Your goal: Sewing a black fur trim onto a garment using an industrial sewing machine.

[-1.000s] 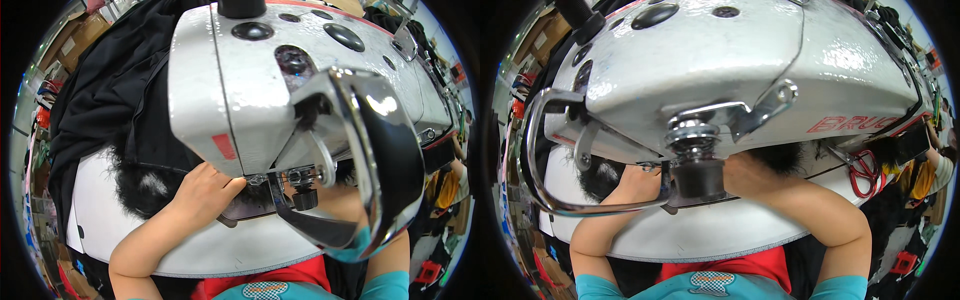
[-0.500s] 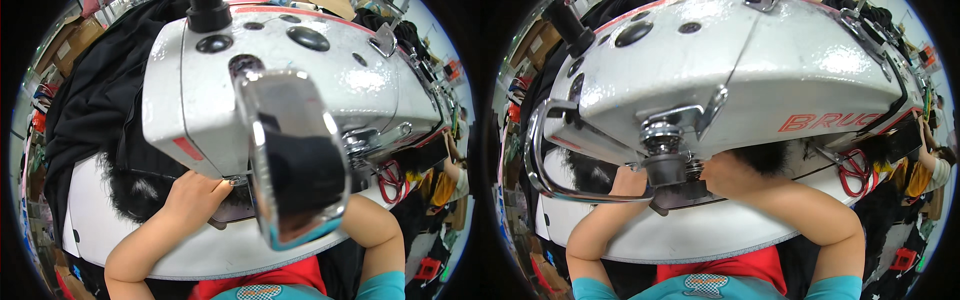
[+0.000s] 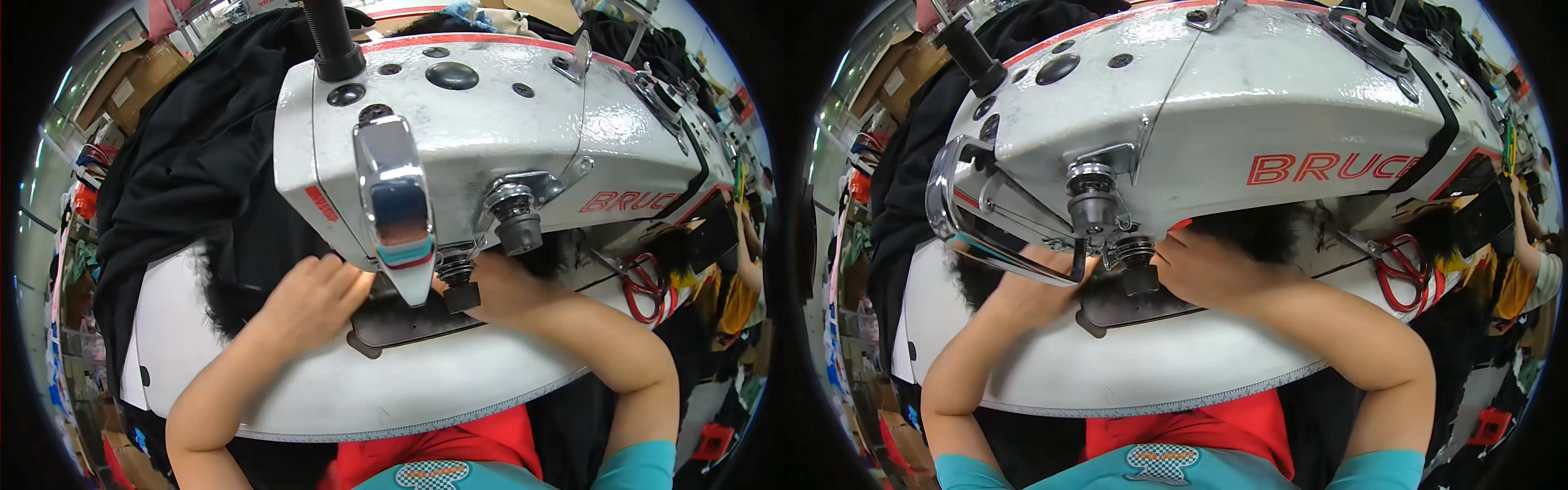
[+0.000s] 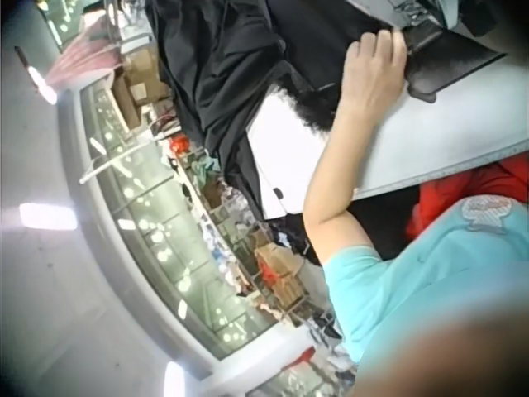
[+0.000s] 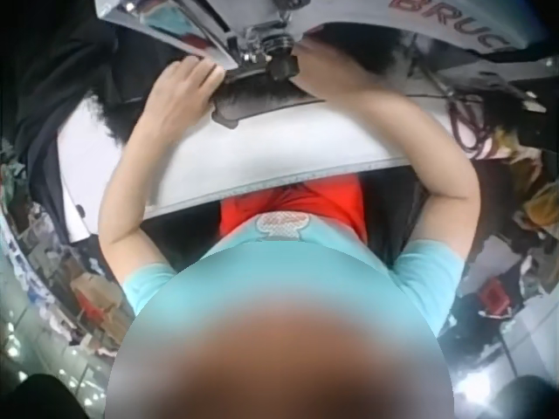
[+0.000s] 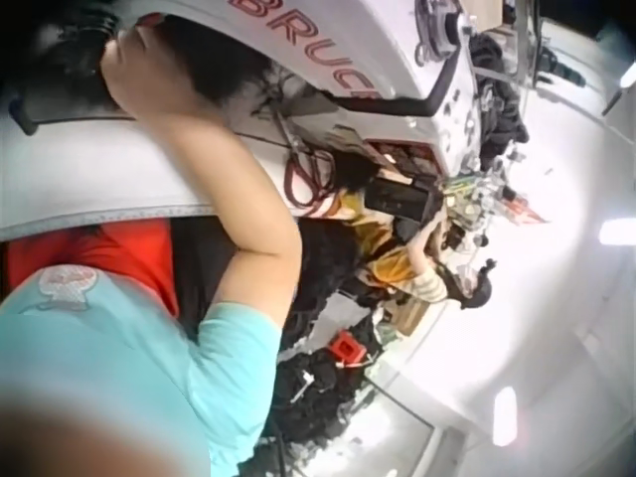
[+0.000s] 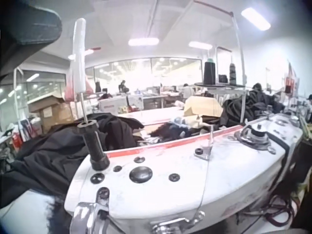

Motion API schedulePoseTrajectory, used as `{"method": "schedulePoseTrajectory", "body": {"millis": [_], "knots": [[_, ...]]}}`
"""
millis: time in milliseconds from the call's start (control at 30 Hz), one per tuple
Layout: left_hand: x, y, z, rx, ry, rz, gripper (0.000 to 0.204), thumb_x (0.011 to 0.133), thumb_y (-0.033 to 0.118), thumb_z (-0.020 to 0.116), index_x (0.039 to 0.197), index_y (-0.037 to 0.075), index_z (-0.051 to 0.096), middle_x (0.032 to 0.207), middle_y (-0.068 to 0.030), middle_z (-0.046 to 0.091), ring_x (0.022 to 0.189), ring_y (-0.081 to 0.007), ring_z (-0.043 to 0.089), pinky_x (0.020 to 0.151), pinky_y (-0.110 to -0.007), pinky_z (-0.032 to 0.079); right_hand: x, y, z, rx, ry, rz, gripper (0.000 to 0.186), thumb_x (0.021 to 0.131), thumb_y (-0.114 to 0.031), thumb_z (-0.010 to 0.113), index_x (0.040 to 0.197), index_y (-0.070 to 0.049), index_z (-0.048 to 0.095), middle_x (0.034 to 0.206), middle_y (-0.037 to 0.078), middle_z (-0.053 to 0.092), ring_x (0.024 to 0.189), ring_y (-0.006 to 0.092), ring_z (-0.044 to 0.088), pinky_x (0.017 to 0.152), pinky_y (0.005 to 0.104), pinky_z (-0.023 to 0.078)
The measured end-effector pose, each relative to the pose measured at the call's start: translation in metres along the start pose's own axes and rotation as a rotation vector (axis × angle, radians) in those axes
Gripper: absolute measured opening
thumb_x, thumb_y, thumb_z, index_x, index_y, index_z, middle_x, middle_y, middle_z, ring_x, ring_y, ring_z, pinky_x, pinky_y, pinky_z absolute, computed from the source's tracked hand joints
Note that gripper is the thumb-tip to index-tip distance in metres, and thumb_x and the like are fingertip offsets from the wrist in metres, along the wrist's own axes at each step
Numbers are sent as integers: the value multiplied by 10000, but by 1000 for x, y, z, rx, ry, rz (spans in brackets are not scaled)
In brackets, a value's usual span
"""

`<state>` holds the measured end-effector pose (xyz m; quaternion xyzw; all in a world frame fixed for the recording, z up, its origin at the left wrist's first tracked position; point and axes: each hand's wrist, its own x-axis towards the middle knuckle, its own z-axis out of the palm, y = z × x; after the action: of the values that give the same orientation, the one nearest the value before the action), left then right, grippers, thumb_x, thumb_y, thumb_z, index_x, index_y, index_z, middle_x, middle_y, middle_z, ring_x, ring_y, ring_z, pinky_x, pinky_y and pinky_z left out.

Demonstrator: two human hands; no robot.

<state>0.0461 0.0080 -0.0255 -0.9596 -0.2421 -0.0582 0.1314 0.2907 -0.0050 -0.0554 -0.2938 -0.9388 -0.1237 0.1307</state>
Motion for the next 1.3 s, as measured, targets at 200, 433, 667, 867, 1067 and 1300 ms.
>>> {"method": "schedulePoseTrajectory", "body": {"millis": [200,433,667,867,1067,1300], "knots": [[13,21,-13,-184,-280,-261,344,562,183,643,852,19,559,879,-82,521,839,-229,485,617,-300,441,-8,-3,-25,-65,37,-54,200,702,-162,510,863,-54,560,848,47,491,850,180,482,715,273,444],[14,16,-6,-107,-296,-241,303,610,107,567,905,37,572,909,-85,521,855,-230,470,596,-303,423,-9,3,-15,-186,95,4,190,675,-159,544,845,-78,568,824,48,494,856,173,494,687,252,454],[1,32,-13,-11,-104,-131,452,651,110,516,1089,-5,506,1015,-121,470,786,-219,464,630,-289,445,-16,-4,-22,-77,55,-116,208,677,-113,535,850,-1,562,916,102,538,953,241,498,842,310,416],[10,29,3,-160,42,-158,345,657,162,579,965,8,551,906,-85,506,818,-226,479,640,-293,439,-7,-16,-9,172,82,129,177,679,-94,536,824,3,562,901,88,523,925,223,499,784,284,444],[16,25,-5,-251,93,-157,303,707,199,604,954,29,557,838,-59,496,782,-209,483,619,-299,433,-1,-9,-23,640,-23,333,252,660,-1,528,911,17,530,944,116,503,957,249,494,835,317,412],[19,2,-17,-520,20,-363,130,739,56,518,851,11,564,751,-160,573,758,-319,559,638,-385,459,16,-5,-32,1030,-174,777,354,656,-16,539,1007,30,527,982,210,555,946,313,524,821,338,397]]}}
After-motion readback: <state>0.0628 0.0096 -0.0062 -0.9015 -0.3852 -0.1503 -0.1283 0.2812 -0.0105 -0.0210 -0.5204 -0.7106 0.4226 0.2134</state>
